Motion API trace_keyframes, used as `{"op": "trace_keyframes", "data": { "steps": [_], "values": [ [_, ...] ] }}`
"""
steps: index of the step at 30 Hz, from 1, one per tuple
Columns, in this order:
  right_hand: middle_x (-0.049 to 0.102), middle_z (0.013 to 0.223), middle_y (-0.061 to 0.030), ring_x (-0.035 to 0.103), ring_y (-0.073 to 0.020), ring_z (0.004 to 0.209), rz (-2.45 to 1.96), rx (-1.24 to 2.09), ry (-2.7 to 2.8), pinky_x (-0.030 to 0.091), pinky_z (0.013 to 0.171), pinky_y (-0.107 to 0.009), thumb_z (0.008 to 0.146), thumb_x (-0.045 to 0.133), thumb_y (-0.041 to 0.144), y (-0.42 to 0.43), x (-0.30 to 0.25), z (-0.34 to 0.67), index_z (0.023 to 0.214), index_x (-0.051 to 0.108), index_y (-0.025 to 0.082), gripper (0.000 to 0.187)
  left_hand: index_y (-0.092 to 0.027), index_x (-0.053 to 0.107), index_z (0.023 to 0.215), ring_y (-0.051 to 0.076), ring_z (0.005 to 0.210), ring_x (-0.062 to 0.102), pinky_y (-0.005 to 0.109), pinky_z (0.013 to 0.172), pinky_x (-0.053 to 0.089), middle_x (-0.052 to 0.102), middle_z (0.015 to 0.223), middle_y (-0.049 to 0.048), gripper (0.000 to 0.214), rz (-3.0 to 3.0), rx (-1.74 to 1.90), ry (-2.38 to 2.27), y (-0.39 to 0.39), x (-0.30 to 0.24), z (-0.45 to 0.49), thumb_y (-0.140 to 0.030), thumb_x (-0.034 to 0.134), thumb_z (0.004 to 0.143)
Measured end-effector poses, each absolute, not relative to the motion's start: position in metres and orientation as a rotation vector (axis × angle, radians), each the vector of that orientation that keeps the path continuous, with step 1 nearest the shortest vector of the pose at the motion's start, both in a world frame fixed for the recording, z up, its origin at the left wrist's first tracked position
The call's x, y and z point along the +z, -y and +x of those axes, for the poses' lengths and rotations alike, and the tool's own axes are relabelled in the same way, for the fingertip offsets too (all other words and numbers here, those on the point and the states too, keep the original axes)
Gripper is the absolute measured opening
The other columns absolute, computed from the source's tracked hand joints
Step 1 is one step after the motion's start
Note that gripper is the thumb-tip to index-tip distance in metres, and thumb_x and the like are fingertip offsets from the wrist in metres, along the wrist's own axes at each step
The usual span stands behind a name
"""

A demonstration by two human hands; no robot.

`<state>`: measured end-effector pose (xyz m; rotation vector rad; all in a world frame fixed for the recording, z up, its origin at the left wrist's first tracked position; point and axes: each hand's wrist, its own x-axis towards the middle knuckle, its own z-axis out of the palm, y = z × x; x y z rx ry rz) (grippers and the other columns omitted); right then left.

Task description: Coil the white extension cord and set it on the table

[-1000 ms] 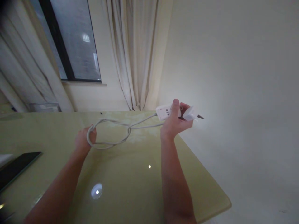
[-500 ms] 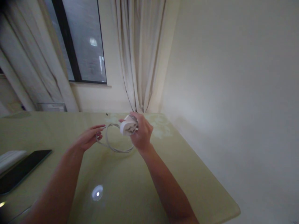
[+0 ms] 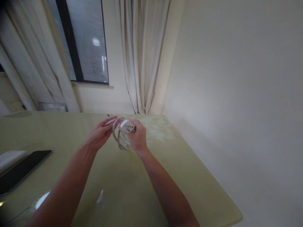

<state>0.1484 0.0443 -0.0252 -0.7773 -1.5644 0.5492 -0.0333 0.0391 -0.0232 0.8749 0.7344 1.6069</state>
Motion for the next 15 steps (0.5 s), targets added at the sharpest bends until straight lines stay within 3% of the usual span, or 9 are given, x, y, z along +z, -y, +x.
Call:
{"op": "trace_keyframes", "data": {
  "steps": [4, 9, 12, 15],
  "values": [
    [0.077, 0.091, 0.0003, 0.07, -0.0167, 0.075, -0.761, 0.594, 1.501, 0.052, 0.067, -0.026, 0.077, 0.088, 0.041, -0.042, -0.023, 0.149, 0.113, 0.064, 0.023, 0.046, -0.015, 0.079, 0.108, 0.019, 0.097, 0.078, 0.024, 0.085, 0.062, 0.083, 0.109, 0.0141, 0.038, 0.957, 1.598, -0.727, -0.04, -0.027, -0.024, -0.016, 0.092, 0.073],
    [0.075, 0.093, 0.0, 0.068, -0.0151, 0.077, -0.723, 0.625, 1.503, 0.053, 0.07, -0.025, 0.08, 0.085, 0.044, -0.051, -0.02, 0.151, 0.103, 0.064, 0.022, 0.037, -0.018, 0.078, 0.104, 0.02, 0.096, 0.076, 0.029, 0.086, 0.058, 0.082, 0.104, 0.0105, 0.044, 1.002, 1.67, -0.865, -0.045, -0.033, -0.022, -0.042, 0.095, 0.072],
    [0.077, 0.103, -0.0029, 0.07, -0.0166, 0.089, -0.674, 0.757, 1.556, 0.057, 0.079, -0.027, 0.085, 0.08, 0.039, -0.06, -0.025, 0.147, 0.111, 0.07, 0.022, 0.033, -0.023, 0.073, 0.12, 0.023, 0.111, 0.072, 0.03, 0.087, 0.056, 0.079, 0.12, 0.0105, 0.056, 1.032, 1.703, -1.004, -0.047, -0.036, -0.023, -0.058, 0.087, 0.079],
    [0.076, 0.122, -0.0056, 0.072, -0.0195, 0.104, -0.646, 0.923, 1.61, 0.06, 0.079, -0.027, 0.087, 0.074, 0.032, -0.063, -0.035, 0.137, 0.128, 0.068, 0.025, 0.043, -0.029, 0.063, 0.137, 0.026, 0.112, 0.071, 0.032, 0.08, 0.057, 0.069, 0.141, 0.0124, 0.078, 1.139, 1.63, -1.084, -0.045, -0.039, -0.027, -0.056, 0.094, 0.07]
  ]
}}
